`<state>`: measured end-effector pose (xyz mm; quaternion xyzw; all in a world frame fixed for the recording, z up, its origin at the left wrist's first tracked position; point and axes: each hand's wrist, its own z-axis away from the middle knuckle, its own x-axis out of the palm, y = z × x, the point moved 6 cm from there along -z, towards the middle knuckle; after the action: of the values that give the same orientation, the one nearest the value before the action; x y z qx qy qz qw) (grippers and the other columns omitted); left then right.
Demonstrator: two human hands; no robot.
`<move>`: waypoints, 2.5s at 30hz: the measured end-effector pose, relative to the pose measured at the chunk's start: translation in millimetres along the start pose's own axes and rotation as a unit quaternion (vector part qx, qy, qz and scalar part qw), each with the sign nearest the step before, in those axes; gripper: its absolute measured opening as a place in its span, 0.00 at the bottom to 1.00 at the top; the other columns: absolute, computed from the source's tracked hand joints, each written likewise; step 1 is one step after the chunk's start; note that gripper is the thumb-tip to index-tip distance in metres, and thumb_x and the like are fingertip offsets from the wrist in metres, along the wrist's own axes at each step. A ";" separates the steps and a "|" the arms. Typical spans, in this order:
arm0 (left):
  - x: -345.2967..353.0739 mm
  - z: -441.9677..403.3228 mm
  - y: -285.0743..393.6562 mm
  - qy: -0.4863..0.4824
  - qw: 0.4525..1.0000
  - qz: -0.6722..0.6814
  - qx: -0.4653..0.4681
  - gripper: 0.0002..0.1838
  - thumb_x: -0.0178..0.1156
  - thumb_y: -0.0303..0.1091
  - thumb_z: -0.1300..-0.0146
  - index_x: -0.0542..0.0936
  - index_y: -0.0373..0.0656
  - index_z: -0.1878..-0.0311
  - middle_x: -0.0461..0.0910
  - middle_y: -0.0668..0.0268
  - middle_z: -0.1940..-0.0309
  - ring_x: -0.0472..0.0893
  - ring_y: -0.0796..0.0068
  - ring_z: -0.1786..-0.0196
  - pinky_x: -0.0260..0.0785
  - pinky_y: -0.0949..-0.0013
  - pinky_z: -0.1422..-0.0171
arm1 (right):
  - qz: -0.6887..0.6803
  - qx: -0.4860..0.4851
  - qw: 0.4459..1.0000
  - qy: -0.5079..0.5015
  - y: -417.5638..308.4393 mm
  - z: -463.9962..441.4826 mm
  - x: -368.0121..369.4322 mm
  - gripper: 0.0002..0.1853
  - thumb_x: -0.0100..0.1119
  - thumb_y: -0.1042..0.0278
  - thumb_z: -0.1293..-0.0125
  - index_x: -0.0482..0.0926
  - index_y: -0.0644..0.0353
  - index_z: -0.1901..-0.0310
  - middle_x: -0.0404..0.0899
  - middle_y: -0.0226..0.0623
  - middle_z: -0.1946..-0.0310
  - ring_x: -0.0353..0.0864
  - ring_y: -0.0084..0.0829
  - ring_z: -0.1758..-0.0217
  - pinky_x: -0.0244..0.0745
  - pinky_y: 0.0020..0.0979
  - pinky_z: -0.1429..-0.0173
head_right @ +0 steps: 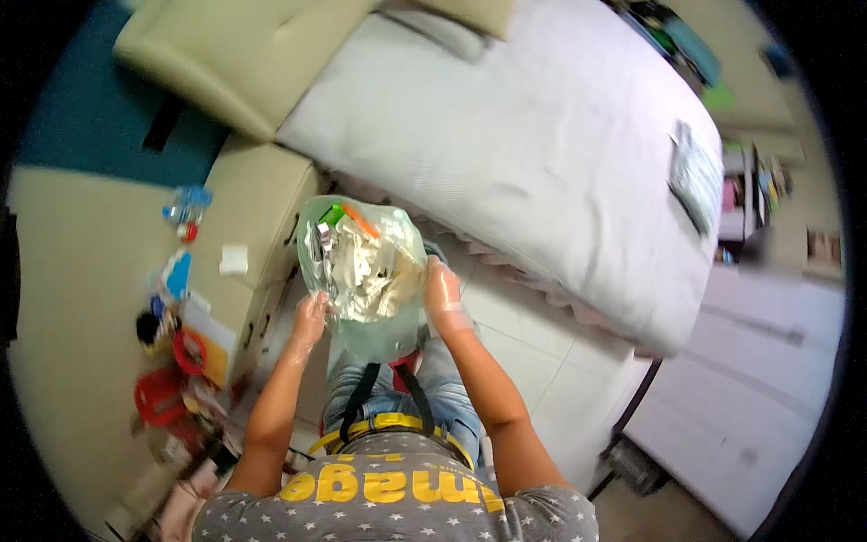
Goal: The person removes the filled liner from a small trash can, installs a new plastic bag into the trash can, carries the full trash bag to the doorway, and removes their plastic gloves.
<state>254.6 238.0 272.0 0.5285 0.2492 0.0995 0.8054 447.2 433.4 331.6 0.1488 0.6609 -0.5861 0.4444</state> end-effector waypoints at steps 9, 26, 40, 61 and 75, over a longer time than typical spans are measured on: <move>111.4 -6.9 103.7 -0.369 0.913 -0.108 0.134 0.17 0.43 0.41 0.34 0.71 0.37 0.72 0.70 0.66 0.81 0.71 0.76 0.75 0.65 0.72 0.66 | -0.053 0.268 0.931 0.242 84.5 134.3 -122.9 0.07 0.44 0.71 0.44 0.71 0.63 0.67 0.74 0.53 0.71 0.73 0.53 0.65 0.68 0.41 0.63; 540.2 145.1 170.3 -0.639 0.766 -0.060 0.044 0.16 0.43 0.41 0.34 0.70 0.37 0.70 0.69 0.68 0.81 0.71 0.77 0.79 0.68 0.72 0.71 | 0.019 0.545 0.724 0.423 305.6 412.1 -310.4 0.07 0.48 0.74 0.47 0.72 0.64 0.66 0.76 0.50 0.72 0.76 0.50 0.68 0.72 0.43 0.64; 743.5 374.4 227.3 -0.763 0.601 -0.159 0.177 0.16 0.43 0.40 0.34 0.70 0.37 0.71 0.68 0.68 0.83 0.70 0.79 0.79 0.67 0.74 0.72 | -0.017 0.664 0.501 0.554 376.1 632.5 -354.7 0.07 0.49 0.75 0.49 0.73 0.64 0.67 0.76 0.50 0.73 0.77 0.46 0.68 0.72 0.39 0.63; 1063.3 719.5 222.1 -0.914 0.336 -0.199 0.109 0.17 0.41 0.41 0.33 0.67 0.40 0.75 0.69 0.68 0.83 0.71 0.79 0.80 0.67 0.74 0.74 | -0.025 0.672 0.271 0.689 556.9 879.8 -459.0 0.12 0.46 0.73 0.42 0.72 0.73 0.60 0.76 0.46 0.71 0.77 0.30 0.78 0.75 0.27 0.74; 1250.9 1042.6 143.5 -0.916 0.300 -0.212 0.162 0.17 0.40 0.41 0.33 0.69 0.40 0.73 0.69 0.67 0.82 0.71 0.77 0.80 0.70 0.72 0.73 | -0.184 0.572 0.085 0.795 675.1 1167.4 -571.0 0.14 0.43 0.66 0.35 0.72 0.70 0.61 0.75 0.44 0.70 0.75 0.27 0.75 0.72 0.27 0.73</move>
<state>1868.3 -7.6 361.3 0.3276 -0.5344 -0.6656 0.4051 1734.1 -258.8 428.7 0.6112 0.1013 -0.3911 -0.6806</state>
